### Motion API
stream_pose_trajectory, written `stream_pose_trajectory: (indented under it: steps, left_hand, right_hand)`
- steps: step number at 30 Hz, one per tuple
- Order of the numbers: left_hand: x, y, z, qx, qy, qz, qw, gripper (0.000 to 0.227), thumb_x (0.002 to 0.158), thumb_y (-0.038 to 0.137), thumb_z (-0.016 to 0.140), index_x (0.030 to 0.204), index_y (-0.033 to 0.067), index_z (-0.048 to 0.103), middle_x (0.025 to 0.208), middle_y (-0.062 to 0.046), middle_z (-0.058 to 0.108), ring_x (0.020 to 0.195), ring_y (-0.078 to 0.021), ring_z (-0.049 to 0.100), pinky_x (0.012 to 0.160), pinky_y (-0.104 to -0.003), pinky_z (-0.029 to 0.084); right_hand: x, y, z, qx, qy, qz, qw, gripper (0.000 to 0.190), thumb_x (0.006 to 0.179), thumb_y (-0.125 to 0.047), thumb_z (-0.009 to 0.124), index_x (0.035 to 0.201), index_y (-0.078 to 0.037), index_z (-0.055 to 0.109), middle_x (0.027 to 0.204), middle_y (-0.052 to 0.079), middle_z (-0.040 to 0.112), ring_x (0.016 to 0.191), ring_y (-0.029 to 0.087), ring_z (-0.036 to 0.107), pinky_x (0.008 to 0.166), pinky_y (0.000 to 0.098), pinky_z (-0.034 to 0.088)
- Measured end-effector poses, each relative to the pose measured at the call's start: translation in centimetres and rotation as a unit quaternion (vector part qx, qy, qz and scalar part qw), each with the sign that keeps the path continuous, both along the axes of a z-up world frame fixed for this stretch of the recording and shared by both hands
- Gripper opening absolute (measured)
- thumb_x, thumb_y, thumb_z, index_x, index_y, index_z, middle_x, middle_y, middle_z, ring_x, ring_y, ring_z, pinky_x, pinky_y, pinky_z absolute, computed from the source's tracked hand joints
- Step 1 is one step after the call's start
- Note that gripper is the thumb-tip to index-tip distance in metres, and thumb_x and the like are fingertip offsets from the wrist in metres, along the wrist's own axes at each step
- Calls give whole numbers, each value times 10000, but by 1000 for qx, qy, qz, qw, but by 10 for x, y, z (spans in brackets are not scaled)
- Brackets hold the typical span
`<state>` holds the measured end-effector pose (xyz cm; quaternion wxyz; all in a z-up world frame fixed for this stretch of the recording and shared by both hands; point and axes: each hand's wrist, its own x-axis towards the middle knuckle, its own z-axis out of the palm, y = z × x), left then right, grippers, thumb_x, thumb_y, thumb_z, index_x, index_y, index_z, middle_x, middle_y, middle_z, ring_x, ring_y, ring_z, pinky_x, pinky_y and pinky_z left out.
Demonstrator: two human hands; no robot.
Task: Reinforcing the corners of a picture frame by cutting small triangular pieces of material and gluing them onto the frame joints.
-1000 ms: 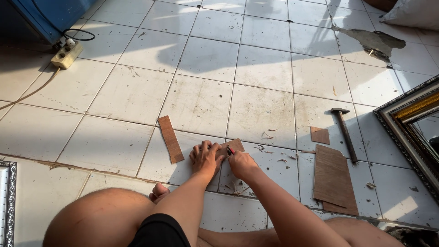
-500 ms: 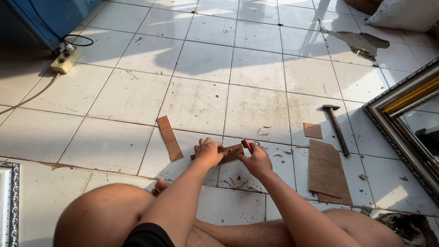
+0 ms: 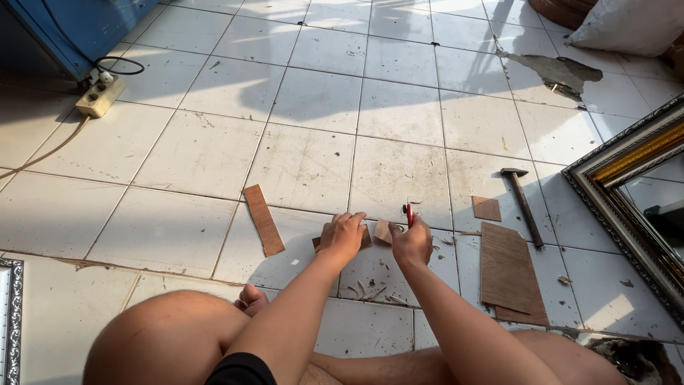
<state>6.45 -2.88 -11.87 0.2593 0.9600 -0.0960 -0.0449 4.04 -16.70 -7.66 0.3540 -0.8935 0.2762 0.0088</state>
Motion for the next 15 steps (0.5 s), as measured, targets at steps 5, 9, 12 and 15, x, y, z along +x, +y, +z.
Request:
stream_pose_trajectory:
  steps: [5, 9, 12, 15]
  left_hand:
    - [-33, 36, 24, -4, -7, 31, 999, 431, 776, 302, 594, 1162, 165, 459, 1166, -48, 453, 1135, -265, 415, 876, -435, 406]
    - [-46, 56, 13, 69, -9, 17, 997, 371, 759, 315, 638, 1089, 210, 505, 1107, 16, 475, 1111, -202, 426, 894, -395, 398]
    - [-42, 51, 4, 87, -31, 13, 996, 261, 796, 321, 616, 1042, 250, 564, 1062, 60, 506, 1054, -153, 457, 851, -330, 428]
    - [-41, 47, 0, 81, -42, 25, 996, 225, 792, 307, 624, 1003, 233, 596, 1050, 49, 520, 1041, -171, 464, 829, -332, 448]
  right_hand:
    - [-11, 5, 21, 76, 16, 5, 997, 411, 906, -347, 444, 1213, -75, 462, 924, 135, 633, 793, 249, 614, 654, 359, 485]
    - [-16, 26, 21, -22, 107, 167, 980, 377, 915, -331, 378, 1153, -74, 517, 788, 94, 661, 668, 211, 662, 569, 318, 518]
    - [-15, 37, -13, -81, 112, 230, 963, 374, 906, -357, 353, 1041, -74, 557, 856, 172, 653, 793, 313, 652, 645, 390, 536]
    - [-13, 49, -28, -103, 114, 270, 950, 335, 912, -353, 320, 910, -68, 498, 854, 183, 635, 836, 346, 635, 704, 432, 530]
